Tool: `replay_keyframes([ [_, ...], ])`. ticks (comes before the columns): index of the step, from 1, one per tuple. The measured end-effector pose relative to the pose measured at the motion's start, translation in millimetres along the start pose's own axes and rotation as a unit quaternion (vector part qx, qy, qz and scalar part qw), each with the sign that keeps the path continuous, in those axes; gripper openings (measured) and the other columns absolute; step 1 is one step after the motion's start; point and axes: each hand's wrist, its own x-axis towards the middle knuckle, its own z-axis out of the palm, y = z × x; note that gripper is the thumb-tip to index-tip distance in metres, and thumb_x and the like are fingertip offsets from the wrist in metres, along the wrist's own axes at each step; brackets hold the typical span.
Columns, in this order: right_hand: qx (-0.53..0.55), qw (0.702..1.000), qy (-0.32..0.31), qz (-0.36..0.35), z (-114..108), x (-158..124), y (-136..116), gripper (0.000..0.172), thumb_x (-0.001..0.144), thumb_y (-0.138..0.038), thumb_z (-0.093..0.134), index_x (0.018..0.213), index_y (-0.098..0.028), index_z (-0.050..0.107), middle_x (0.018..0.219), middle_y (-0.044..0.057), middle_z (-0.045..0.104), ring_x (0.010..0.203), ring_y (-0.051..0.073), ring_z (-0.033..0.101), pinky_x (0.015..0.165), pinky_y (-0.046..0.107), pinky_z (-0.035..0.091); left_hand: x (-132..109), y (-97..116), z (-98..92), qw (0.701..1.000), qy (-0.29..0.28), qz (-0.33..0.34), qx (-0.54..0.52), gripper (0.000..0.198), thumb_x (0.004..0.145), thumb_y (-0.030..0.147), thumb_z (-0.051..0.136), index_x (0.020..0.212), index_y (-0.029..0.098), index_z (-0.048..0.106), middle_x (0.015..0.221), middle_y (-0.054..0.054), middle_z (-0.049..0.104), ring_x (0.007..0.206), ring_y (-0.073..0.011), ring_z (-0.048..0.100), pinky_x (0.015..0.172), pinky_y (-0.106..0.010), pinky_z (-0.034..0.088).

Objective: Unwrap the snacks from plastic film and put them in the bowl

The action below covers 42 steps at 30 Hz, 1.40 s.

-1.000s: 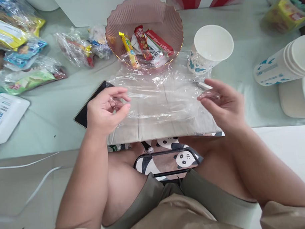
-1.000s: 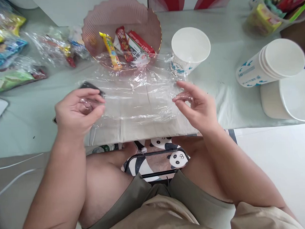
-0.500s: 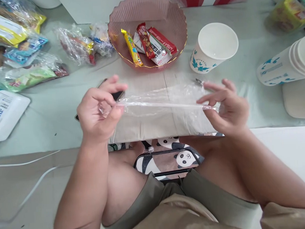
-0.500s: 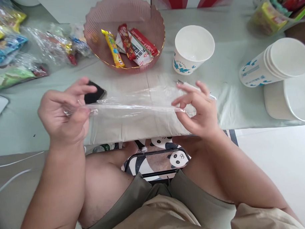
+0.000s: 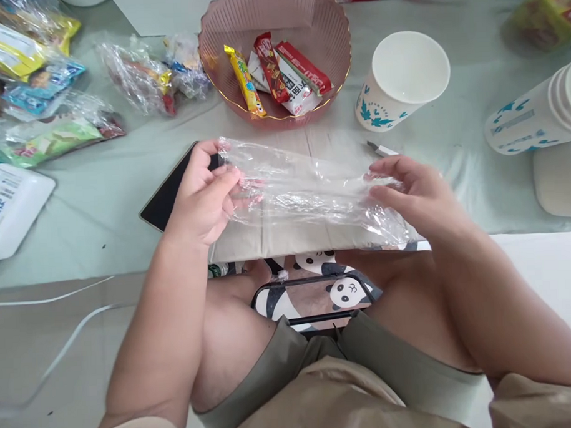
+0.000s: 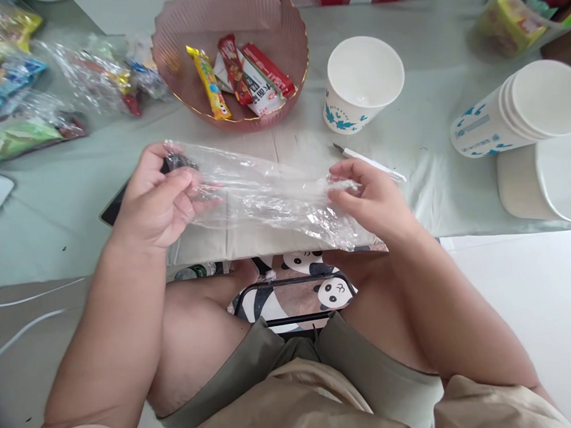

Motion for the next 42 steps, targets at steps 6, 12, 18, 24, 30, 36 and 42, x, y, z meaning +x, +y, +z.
replay_keyframes([
  [6, 0.064, 0.986, -0.016, -0.152, 1, 4, 4, 0.025, 0.084, -0.042, 0.077, 0.103, -0.027, 0.072, 0.113, 0.004, 0.076, 0.113, 0.023, 0.070, 0.109, 0.047, 0.053, 1, 3, 5.5, 0.993, -0.086, -0.074, 0.019, 0.052, 0.079, 0.029, 0.080, 0.122, 0.030, 0.050, 0.076, 0.007, 0.059, 0.041, -0.0134, 0.064, 0.031, -0.019, 0.034],
  [12, 0.088, 0.937, -0.334, -0.053, 24, 17, -6, 0.065, 0.062, -0.039, 0.095, 0.119, -0.024, 0.069, 0.128, 0.009, 0.073, 0.113, 0.024, 0.073, 0.102, 0.043, 0.061, 3, 8, 9.4, 0.975, -0.181, -0.120, 0.049, 0.049, 0.082, 0.030, 0.079, 0.122, 0.030, 0.051, 0.076, 0.005, 0.061, 0.038, -0.0123, 0.062, 0.028, -0.020, 0.029],
  [18, 0.178, 0.891, -0.417, 0.007, 48, 19, -19, 0.051, 0.081, -0.057, 0.080, 0.113, -0.020, 0.066, 0.094, 0.004, 0.077, 0.082, 0.015, 0.074, 0.073, 0.028, 0.061, 8, 8, 19.3, 0.965, -0.230, -0.129, 0.005, 0.052, 0.080, 0.031, 0.082, 0.120, 0.031, 0.048, 0.079, 0.008, 0.064, 0.033, -0.0105, 0.057, 0.026, -0.021, 0.028],
  [24, 0.215, 0.882, -0.419, 0.006, 57, 6, -27, 0.037, 0.074, -0.044, 0.089, 0.077, -0.021, 0.061, 0.063, -0.005, 0.062, 0.055, 0.009, 0.058, 0.057, 0.025, 0.051, 25, 1, 16.9, 0.987, -0.086, -0.037, -0.127, 0.063, 0.072, 0.045, 0.082, 0.121, 0.030, 0.047, 0.096, 0.002, 0.074, 0.072, -0.0168, 0.075, 0.054, -0.025, 0.057],
  [30, 0.290, 0.946, -0.144, 0.010, 68, 2, -16, 0.048, 0.077, -0.056, 0.085, 0.067, -0.022, 0.051, 0.062, -0.005, 0.051, 0.054, 0.008, 0.048, 0.050, 0.023, 0.041, 8, -13, 43.3, 0.969, -0.180, -0.139, -0.093, 0.060, 0.076, 0.068, 0.073, 0.110, 0.020, 0.061, 0.112, -0.014, 0.076, 0.106, -0.0324, 0.076, 0.079, -0.043, 0.066],
  [36, 0.213, 0.971, -0.109, -0.021, 65, 11, -7, 0.063, 0.071, -0.076, 0.080, 0.060, -0.023, 0.048, 0.054, -0.004, 0.045, 0.048, 0.008, 0.044, 0.045, 0.026, 0.036, 0, -13, 57.6, 0.983, -0.104, -0.150, 0.019, 0.018, 0.079, 0.020, 0.077, 0.088, 0.016, 0.063, 0.078, 0.001, 0.069, 0.057, -0.0064, 0.064, 0.051, -0.016, 0.049],
  [42, 0.074, 0.994, -0.007, -0.075, 64, 4, -10, 0.066, 0.078, -0.075, 0.074, 0.057, -0.023, 0.040, 0.052, -0.002, 0.052, 0.048, 0.008, 0.045, 0.046, 0.026, 0.036, -5, -11, 61.0, 0.986, -0.100, -0.135, 0.004, 0.040, 0.082, 0.043, 0.078, 0.108, 0.020, 0.059, 0.098, -0.004, 0.074, 0.078, -0.0148, 0.074, 0.055, -0.019, 0.056],
])
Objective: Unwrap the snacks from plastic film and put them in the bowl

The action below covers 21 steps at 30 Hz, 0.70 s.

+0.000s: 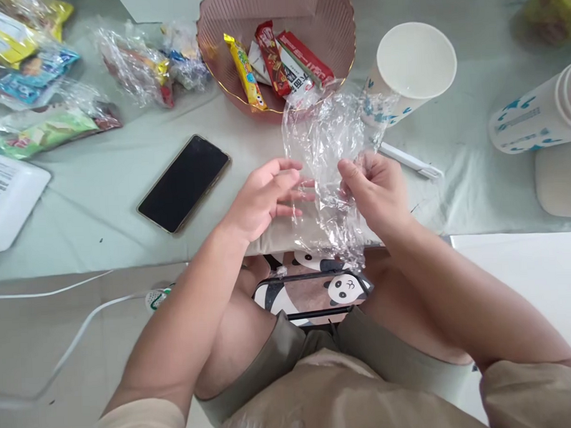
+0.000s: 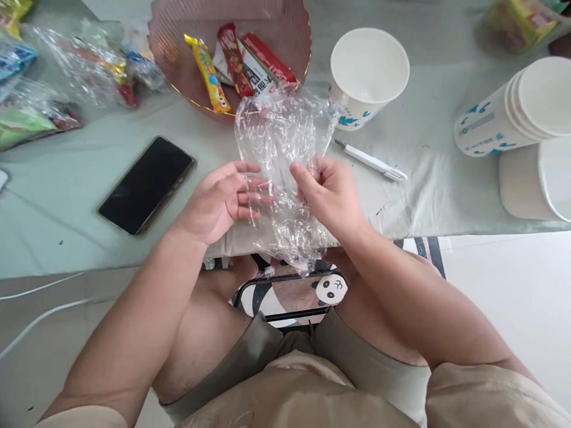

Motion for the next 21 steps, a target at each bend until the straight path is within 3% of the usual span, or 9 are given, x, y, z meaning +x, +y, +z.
replay_keyframes([
  [3, -0.041, 0.999, -0.015, 0.003, 4, -5, -2, 0.068, 0.080, -0.078, 0.069, 0.056, -0.022, 0.040, 0.052, 0.000, 0.054, 0.048, 0.008, 0.046, 0.046, 0.026, 0.034, -2, -7, 7.6, 1.000, -0.018, -0.004, 0.025, 0.060, 0.071, 0.038, 0.089, 0.117, 0.023, 0.054, 0.095, -0.002, 0.075, 0.078, -0.0166, 0.075, 0.052, -0.018, 0.054],
  [8, -0.029, 0.999, -0.038, -0.007, 0, -6, -1, 0.068, 0.079, -0.079, 0.070, 0.057, -0.022, 0.038, 0.050, -0.002, 0.047, 0.045, 0.008, 0.043, 0.044, 0.026, 0.029, -1, -7, 6.7, 0.996, 0.031, 0.026, 0.076, 0.028, 0.077, 0.022, 0.077, 0.091, 0.020, 0.053, 0.068, 0.003, 0.071, 0.054, -0.0108, 0.069, 0.044, -0.016, 0.045],
  [11, 0.034, 0.999, -0.039, 0.000, -4, -4, 1, 0.066, 0.076, -0.077, 0.075, 0.062, -0.024, 0.038, 0.050, -0.004, 0.048, 0.043, 0.007, 0.046, 0.042, 0.025, 0.033, -2, -3, -1.4, 0.996, 0.019, 0.038, 0.079, 0.028, 0.078, 0.026, 0.074, 0.089, 0.022, 0.049, 0.064, 0.004, 0.070, 0.048, -0.0111, 0.067, 0.039, -0.016, 0.041],
  [14, 0.107, 0.992, -0.068, 0.015, -7, -3, 4, 0.058, 0.073, -0.073, 0.080, 0.078, -0.025, 0.048, 0.052, -0.008, 0.052, 0.044, 0.008, 0.051, 0.043, 0.024, 0.038, -4, -1, -6.7, 0.996, -0.001, 0.045, 0.081, 0.032, 0.078, 0.030, 0.074, 0.092, 0.024, 0.046, 0.063, 0.005, 0.069, 0.046, -0.0122, 0.067, 0.038, -0.016, 0.041],
  [18, 0.122, 0.972, -0.188, 0.069, -10, -5, 5, 0.051, 0.081, -0.063, 0.080, 0.107, -0.026, 0.058, 0.054, -0.008, 0.061, 0.044, 0.011, 0.056, 0.042, 0.025, 0.041, -5, -1, -10.6, 0.996, -0.019, 0.059, 0.071, 0.033, 0.082, 0.030, 0.071, 0.105, 0.027, 0.047, 0.065, 0.007, 0.070, 0.045, -0.0123, 0.066, 0.040, -0.017, 0.045],
  [21, 0.143, 0.968, -0.201, 0.042, -12, -7, 7, 0.045, 0.086, -0.056, 0.077, 0.117, -0.029, 0.059, 0.054, -0.009, 0.059, 0.041, 0.012, 0.053, 0.041, 0.026, 0.041, -5, -1, -14.7, 0.995, -0.047, 0.048, 0.073, 0.030, 0.083, 0.030, 0.070, 0.108, 0.026, 0.053, 0.065, 0.007, 0.070, 0.045, -0.0123, 0.066, 0.040, -0.018, 0.045],
])
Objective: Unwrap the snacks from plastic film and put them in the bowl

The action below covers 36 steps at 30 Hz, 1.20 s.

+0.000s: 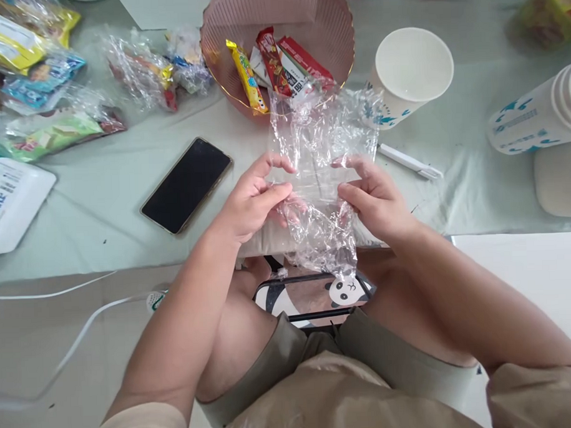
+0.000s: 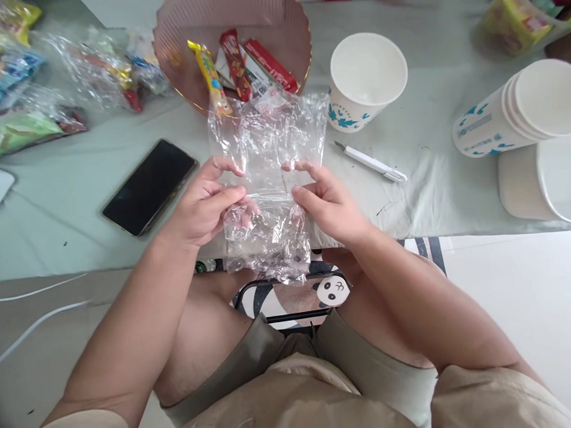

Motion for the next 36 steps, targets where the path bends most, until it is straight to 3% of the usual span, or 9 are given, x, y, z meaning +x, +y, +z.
replay_keyframes([
  [4, -0.038, 0.994, 0.022, -0.097, -6, 0, 6, 0.026, 0.093, -0.056, 0.070, 0.103, -0.032, 0.069, 0.064, -0.005, 0.063, 0.051, 0.012, 0.058, 0.052, 0.029, 0.050, 0, 1, -3.6, 1.000, -0.010, 0.000, -0.019, 0.017, 0.079, 0.031, 0.074, 0.083, 0.020, 0.062, 0.073, 0.001, 0.075, 0.052, -0.0123, 0.069, 0.045, -0.019, 0.051],
  [10, -0.097, 0.982, 0.036, -0.159, -13, 0, 10, 0.029, 0.095, -0.055, 0.067, 0.084, -0.029, 0.071, 0.072, 0.000, 0.067, 0.065, 0.014, 0.063, 0.063, 0.032, 0.052, 3, 5, -3.9, 0.999, -0.014, 0.006, -0.048, 0.024, 0.072, 0.039, 0.073, 0.071, 0.015, 0.070, 0.068, -0.003, 0.071, 0.058, -0.0154, 0.071, 0.052, -0.025, 0.055],
  [13, -0.109, 0.980, 0.012, -0.165, -14, 1, 5, 0.019, 0.087, -0.045, 0.076, 0.082, -0.027, 0.071, 0.083, 0.001, 0.069, 0.073, 0.015, 0.064, 0.069, 0.032, 0.052, 7, 3, -3.8, 0.998, 0.029, 0.021, -0.048, 0.044, 0.080, 0.057, 0.063, 0.068, 0.015, 0.071, 0.066, -0.005, 0.068, 0.059, -0.0141, 0.066, 0.055, -0.025, 0.054],
  [15, -0.126, 0.982, 0.002, -0.144, -14, 1, 3, 0.006, 0.083, -0.030, 0.073, 0.081, -0.025, 0.073, 0.087, 0.002, 0.069, 0.080, 0.016, 0.065, 0.075, 0.033, 0.052, 8, 1, -3.6, 0.996, 0.070, 0.049, -0.002, 0.034, 0.077, 0.048, 0.072, 0.069, 0.015, 0.070, 0.066, -0.003, 0.066, 0.059, -0.0114, 0.062, 0.055, -0.023, 0.050],
  [19, -0.116, 0.987, 0.040, -0.102, -13, 3, 3, 0.017, 0.081, -0.021, 0.056, 0.078, -0.023, 0.073, 0.092, 0.004, 0.070, 0.095, 0.019, 0.065, 0.090, 0.037, 0.051, 6, -2, -3.0, 0.993, 0.086, 0.071, 0.047, 0.027, 0.064, 0.019, 0.083, 0.084, 0.019, 0.064, 0.079, 0.003, 0.063, 0.059, -0.0070, 0.057, 0.054, -0.020, 0.046],
  [22, -0.019, 0.991, 0.109, -0.075, -7, 5, 6, 0.009, 0.082, -0.034, 0.064, 0.087, -0.026, 0.065, 0.098, 0.003, 0.070, 0.090, 0.018, 0.065, 0.081, 0.034, 0.053, 4, -3, -2.0, 0.995, 0.075, 0.062, 0.035, 0.036, 0.065, 0.017, 0.082, 0.093, 0.022, 0.059, 0.095, 0.001, 0.062, 0.071, -0.0123, 0.069, 0.053, -0.021, 0.049],
  [27, 0.071, 0.992, 0.072, 0.070, 2, 9, 5, 0.078, 0.060, -0.035, 0.093, 0.125, -0.033, 0.050, 0.075, -0.007, 0.065, 0.058, 0.014, 0.058, 0.054, 0.028, 0.049, 3, -2, -0.1, 0.989, 0.094, 0.101, 0.062, 0.039, 0.067, 0.019, 0.079, 0.099, 0.024, 0.057, 0.117, -0.003, 0.058, 0.072, -0.0106, 0.069, 0.051, -0.020, 0.049],
  [31, 0.039, 0.993, 0.087, 0.067, 1, 10, 3, 0.035, 0.070, -0.035, 0.087, 0.088, -0.024, 0.059, 0.064, -0.005, 0.055, 0.054, 0.009, 0.050, 0.051, 0.024, 0.043, 6, -2, -2.3, 0.976, 0.165, 0.117, 0.077, 0.054, 0.070, 0.022, 0.082, 0.114, 0.029, 0.052, 0.125, -0.005, 0.060, 0.071, -0.0105, 0.070, 0.055, -0.021, 0.051],
  [36, 0.067, 0.992, 0.108, 0.020, -1, 9, 6, 0.052, 0.074, -0.045, 0.086, 0.114, -0.033, 0.055, 0.082, -0.004, 0.064, 0.066, 0.013, 0.062, 0.058, 0.027, 0.049, 6, -7, -1.7, 0.994, 0.093, 0.047, 0.044, 0.088, 0.072, 0.035, 0.088, 0.142, 0.037, 0.035, 0.108, -0.004, 0.070, 0.084, -0.0207, 0.075, 0.065, -0.028, 0.058],
])
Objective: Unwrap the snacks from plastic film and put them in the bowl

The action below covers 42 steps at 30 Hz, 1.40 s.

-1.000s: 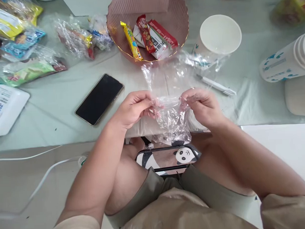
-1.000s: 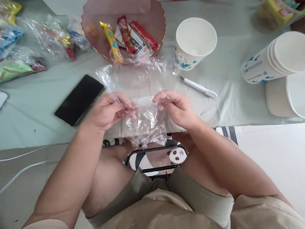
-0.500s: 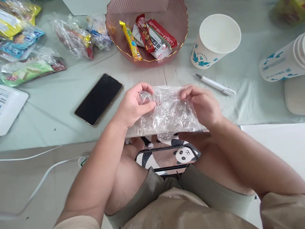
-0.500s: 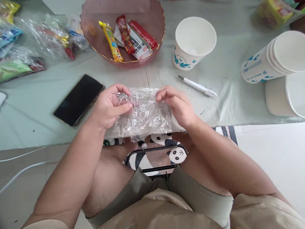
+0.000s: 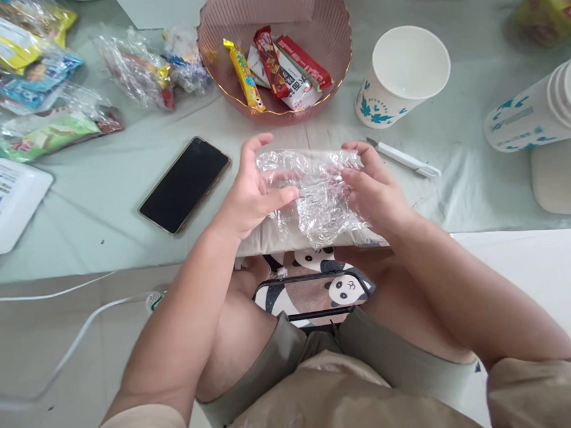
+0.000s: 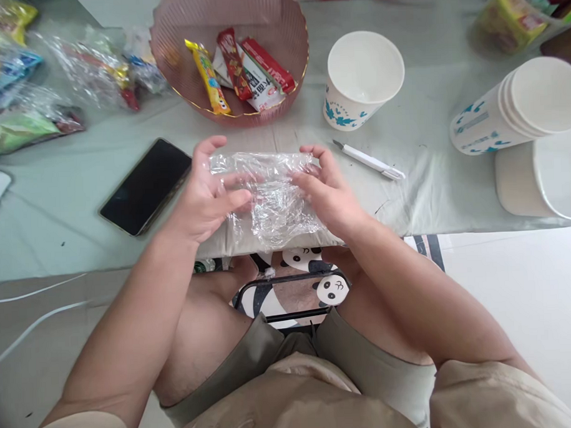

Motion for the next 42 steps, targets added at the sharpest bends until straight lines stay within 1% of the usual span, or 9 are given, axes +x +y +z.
replay_keyframes([
  [5, -0.006, 0.996, -0.087, 0.028, 3, -4, 5, 0.102, 0.065, -0.040, 0.092, 0.148, -0.037, 0.032, 0.081, -0.007, 0.066, 0.064, 0.015, 0.065, 0.061, 0.031, 0.054, -3, 4, 5.4, 1.000, 0.027, 0.010, 0.007, 0.083, 0.078, 0.035, 0.082, 0.146, 0.038, 0.035, 0.098, -0.003, 0.072, 0.084, -0.0210, 0.075, 0.067, -0.028, 0.058],
  [14, 0.028, 1.000, -0.012, -0.005, 7, -1, 1, 0.067, 0.069, -0.031, 0.082, 0.125, -0.038, 0.046, 0.086, -0.007, 0.066, 0.062, 0.012, 0.060, 0.057, 0.029, 0.049, -3, 1, 1.4, 0.999, -0.041, -0.005, -0.019, 0.126, 0.060, 0.041, 0.097, 0.156, 0.045, 0.016, 0.105, -0.003, 0.071, 0.089, -0.0230, 0.076, 0.070, -0.031, 0.059],
  [18, 0.055, 0.997, -0.023, 0.049, 8, -4, -3, 0.032, 0.069, -0.030, 0.082, 0.094, -0.027, 0.063, 0.077, -0.003, 0.064, 0.064, 0.012, 0.059, 0.061, 0.029, 0.051, -2, 1, -0.2, 0.999, -0.042, 0.006, 0.001, 0.114, 0.066, 0.048, 0.092, 0.156, 0.045, 0.020, 0.103, -0.003, 0.070, 0.097, -0.0262, 0.076, 0.073, -0.034, 0.059],
  [21, 0.005, 1.000, 0.024, 0.002, 6, -4, -1, 0.016, 0.075, -0.030, 0.079, 0.077, -0.024, 0.065, 0.073, 0.000, 0.064, 0.063, 0.012, 0.057, 0.061, 0.029, 0.049, -3, 2, 4.0, 0.989, 0.089, 0.117, 0.015, 0.076, 0.081, 0.043, 0.080, 0.143, 0.040, 0.035, 0.111, -0.002, 0.067, 0.113, -0.0237, 0.070, 0.083, -0.034, 0.058],
  [25, -0.098, 0.987, 0.102, -0.079, 4, -4, 5, 0.014, 0.083, -0.032, 0.077, 0.077, -0.025, 0.067, 0.075, 0.001, 0.065, 0.071, 0.015, 0.060, 0.065, 0.031, 0.051, -14, 1, 17.5, 0.885, 0.292, 0.361, 0.042, 0.010, 0.098, 0.025, 0.058, 0.104, 0.029, 0.051, 0.104, 0.001, 0.060, 0.108, -0.0150, 0.065, 0.102, -0.037, 0.053],
  [27, -0.112, 0.985, 0.088, -0.102, 6, -6, 6, 0.016, 0.084, -0.037, 0.078, 0.080, -0.025, 0.068, 0.080, 0.001, 0.067, 0.080, 0.017, 0.064, 0.074, 0.032, 0.055, -21, -1, 24.5, 0.902, 0.216, 0.362, 0.092, 0.004, 0.098, 0.030, 0.058, 0.099, 0.027, 0.056, 0.105, -0.001, 0.062, 0.112, -0.0182, 0.065, 0.109, -0.042, 0.051],
  [32, -0.053, 0.994, -0.066, -0.074, 19, -15, 3, 0.036, 0.082, -0.059, 0.079, 0.090, -0.025, 0.071, 0.094, 0.003, 0.074, 0.094, 0.020, 0.071, 0.096, 0.041, 0.058, -20, -12, 33.7, 0.976, -0.004, 0.181, 0.119, 0.065, 0.082, 0.043, 0.079, 0.139, 0.029, 0.050, 0.159, -0.008, 0.049, 0.152, -0.0309, 0.044, 0.119, -0.043, 0.047],
  [36, -0.028, 0.993, -0.105, -0.048, 24, -14, 3, 0.042, 0.080, -0.062, 0.079, 0.097, -0.026, 0.068, 0.093, 0.003, 0.074, 0.091, 0.021, 0.071, 0.097, 0.043, 0.059, -9, -14, 30.3, 0.991, -0.002, 0.116, 0.062, 0.064, 0.080, 0.029, 0.077, 0.139, 0.026, 0.051, 0.151, -0.008, 0.060, 0.144, -0.0285, 0.055, 0.113, -0.040, 0.052],
  [42, -0.166, 0.966, 0.048, -0.195, 9, -8, 0, 0.051, 0.078, -0.051, 0.085, 0.118, -0.031, 0.060, 0.131, 0.006, 0.063, 0.120, 0.022, 0.062, 0.096, 0.036, 0.055, -9, 2, 18.0, 0.994, -0.012, 0.065, 0.087, 0.044, 0.080, 0.018, 0.068, 0.123, 0.019, 0.065, 0.125, -0.005, 0.074, 0.117, -0.0237, 0.070, 0.102, -0.035, 0.054],
])
